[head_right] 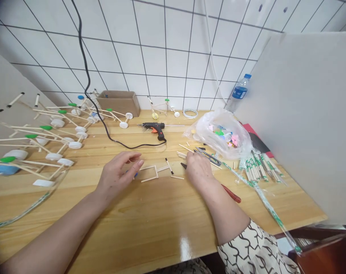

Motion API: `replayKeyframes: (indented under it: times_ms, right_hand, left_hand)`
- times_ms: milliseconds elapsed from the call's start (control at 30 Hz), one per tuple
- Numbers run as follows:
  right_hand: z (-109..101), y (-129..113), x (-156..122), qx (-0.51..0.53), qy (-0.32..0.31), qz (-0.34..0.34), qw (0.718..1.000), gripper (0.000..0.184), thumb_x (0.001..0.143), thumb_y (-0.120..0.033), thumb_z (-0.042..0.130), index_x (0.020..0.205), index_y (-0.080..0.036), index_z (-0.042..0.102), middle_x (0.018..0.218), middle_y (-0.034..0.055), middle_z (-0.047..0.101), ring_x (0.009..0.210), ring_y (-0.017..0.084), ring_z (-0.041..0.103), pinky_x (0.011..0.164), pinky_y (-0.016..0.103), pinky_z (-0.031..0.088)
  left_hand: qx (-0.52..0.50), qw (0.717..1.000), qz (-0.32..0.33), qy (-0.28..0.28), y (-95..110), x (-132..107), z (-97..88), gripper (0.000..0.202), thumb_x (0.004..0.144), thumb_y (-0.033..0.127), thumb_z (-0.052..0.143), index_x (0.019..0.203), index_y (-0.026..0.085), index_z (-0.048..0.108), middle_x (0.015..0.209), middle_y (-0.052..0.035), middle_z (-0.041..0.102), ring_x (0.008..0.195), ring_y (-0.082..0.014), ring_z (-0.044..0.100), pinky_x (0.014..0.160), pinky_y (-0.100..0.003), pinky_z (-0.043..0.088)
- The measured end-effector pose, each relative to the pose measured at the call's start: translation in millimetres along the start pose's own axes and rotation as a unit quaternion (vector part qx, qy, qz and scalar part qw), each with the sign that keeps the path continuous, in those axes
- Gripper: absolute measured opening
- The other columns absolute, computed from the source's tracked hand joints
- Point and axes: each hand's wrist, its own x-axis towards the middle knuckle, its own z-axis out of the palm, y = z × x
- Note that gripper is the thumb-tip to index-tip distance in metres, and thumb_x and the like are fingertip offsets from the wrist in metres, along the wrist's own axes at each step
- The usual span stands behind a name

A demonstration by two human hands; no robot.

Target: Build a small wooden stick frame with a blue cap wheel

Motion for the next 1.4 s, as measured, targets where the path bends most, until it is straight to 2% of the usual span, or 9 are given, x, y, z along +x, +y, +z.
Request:
replayKeyframes:
  times_ms: [133, 233, 433, 500, 600, 700, 933, 1233, 1400]
  right_hand:
    - [2.3, -2.3, -0.1, -0.011, -0.007, 0.021, 1.000, 0.025, 0.078, -0.005, 0.043, 0.096, -0.011, 0.059, 0.094, 0.0161, 0.066, 0.090, 0.026, 0.062, 0.068, 0.031, 0.040]
    - [2.5, -3.4, -2.2, -0.017, 0.006, 0.028, 0.999, 0.023, 0.083, -0.013, 0.042, 0.095, -0.011, 0.061, 0.093, 0.0168, 0.066, 0.087, 0.027, 0.062, 0.067, 0.032, 0.041]
    - [6.4, -0.2, -6.8, -0.017, 0.045, 0.057, 0.997, 0.030, 0.089, -0.029, 0.037, 0.090, -0.014, 0.064, 0.090, 0.0153, 0.064, 0.077, 0.026, 0.062, 0.062, 0.032, 0.039]
    - [9.1, -1.6, -8.6, -0.010, 0.083, 0.044, 0.996, 0.031, 0.090, -0.031, 0.037, 0.087, -0.015, 0.064, 0.090, 0.0142, 0.063, 0.079, 0.025, 0.061, 0.063, 0.031, 0.039]
    - [13.0, -9.2, -11.9, 0.032, 0.116, -0.029, 0.992, 0.028, 0.089, -0.030, 0.040, 0.083, -0.016, 0.063, 0.089, 0.0112, 0.062, 0.083, 0.021, 0.058, 0.068, 0.029, 0.038]
    - [14.5, -20.7, -15.0, 0.073, 0.094, -0.078, 0.990, 0.023, 0.087, -0.029, 0.043, 0.081, -0.017, 0.062, 0.086, 0.0084, 0.062, 0.082, 0.019, 0.057, 0.068, 0.027, 0.037]
    - [13.6, -36.5, -14.1, 0.064, 0.041, -0.079, 0.994, 0.020, 0.084, -0.028, 0.046, 0.079, -0.017, 0.062, 0.086, 0.0092, 0.064, 0.082, 0.020, 0.059, 0.067, 0.028, 0.037]
    - [13.2, -41.5, -13.1, 0.065, 0.030, -0.054, 0.996, 0.020, 0.082, -0.023, 0.045, 0.080, -0.015, 0.064, 0.086, 0.0106, 0.067, 0.083, 0.022, 0.062, 0.065, 0.029, 0.038]
    - [10.7, -43.6, -14.3, 0.074, 0.018, -0.026, 0.997, 0.021, 0.082, -0.025, 0.045, 0.082, -0.015, 0.063, 0.088, 0.0110, 0.068, 0.082, 0.023, 0.063, 0.064, 0.029, 0.039]
  left_hand:
    - [0.017, 0.999, 0.008, -0.029, 0.2, 0.5, 2.4, 0.025, 0.080, 0.035, 0.052, 0.093, 0.015, 0.060, 0.093, -0.0089, 0.065, 0.091, -0.0219, 0.059, 0.082, -0.036, 0.048]
    - [0.026, 0.998, 0.005, -0.058, -0.4, 0.5, 2.4, 0.024, 0.080, 0.035, 0.052, 0.092, 0.016, 0.060, 0.095, -0.0094, 0.064, 0.093, -0.0227, 0.058, 0.083, -0.038, 0.047]
    - [0.017, 0.996, 0.004, -0.090, -0.9, 3.4, -1.6, 0.015, 0.080, 0.030, 0.051, 0.081, 0.019, 0.060, 0.092, -0.0071, 0.063, 0.092, -0.0214, 0.058, 0.083, -0.036, 0.046]
    - [0.018, 0.994, -0.001, -0.107, -0.3, 4.0, -2.7, 0.014, 0.079, 0.029, 0.050, 0.078, 0.019, 0.060, 0.092, -0.0070, 0.063, 0.092, -0.0214, 0.058, 0.083, -0.037, 0.046]
    - [0.029, 0.990, -0.022, -0.135, -0.2, 4.5, -3.7, 0.015, 0.079, 0.028, 0.049, 0.078, 0.019, 0.061, 0.091, -0.0068, 0.064, 0.091, -0.0219, 0.058, 0.082, -0.037, 0.046]
    - [0.050, 0.986, -0.048, -0.149, -0.6, 5.4, -4.5, 0.016, 0.078, 0.029, 0.049, 0.080, 0.019, 0.061, 0.090, -0.0071, 0.065, 0.090, -0.0228, 0.059, 0.079, -0.037, 0.047]
    - [0.061, 0.983, -0.070, -0.158, 1.5, 7.4, -6.2, 0.017, 0.079, 0.029, 0.048, 0.078, 0.018, 0.061, 0.087, -0.0066, 0.065, 0.086, -0.0221, 0.059, 0.074, -0.035, 0.047]
    - [0.039, 0.981, 0.022, -0.190, 3.9, 1.1, 1.3, 0.005, 0.072, 0.023, 0.059, 0.073, 0.018, 0.059, 0.089, -0.0056, 0.061, 0.088, -0.0218, 0.055, 0.082, -0.038, 0.043]
    - [0.068, 0.976, 0.084, -0.189, 7.8, -4.5, 5.6, 0.010, 0.071, 0.027, 0.062, 0.073, 0.018, 0.058, 0.091, -0.0067, 0.062, 0.088, -0.0227, 0.054, 0.081, -0.040, 0.041]
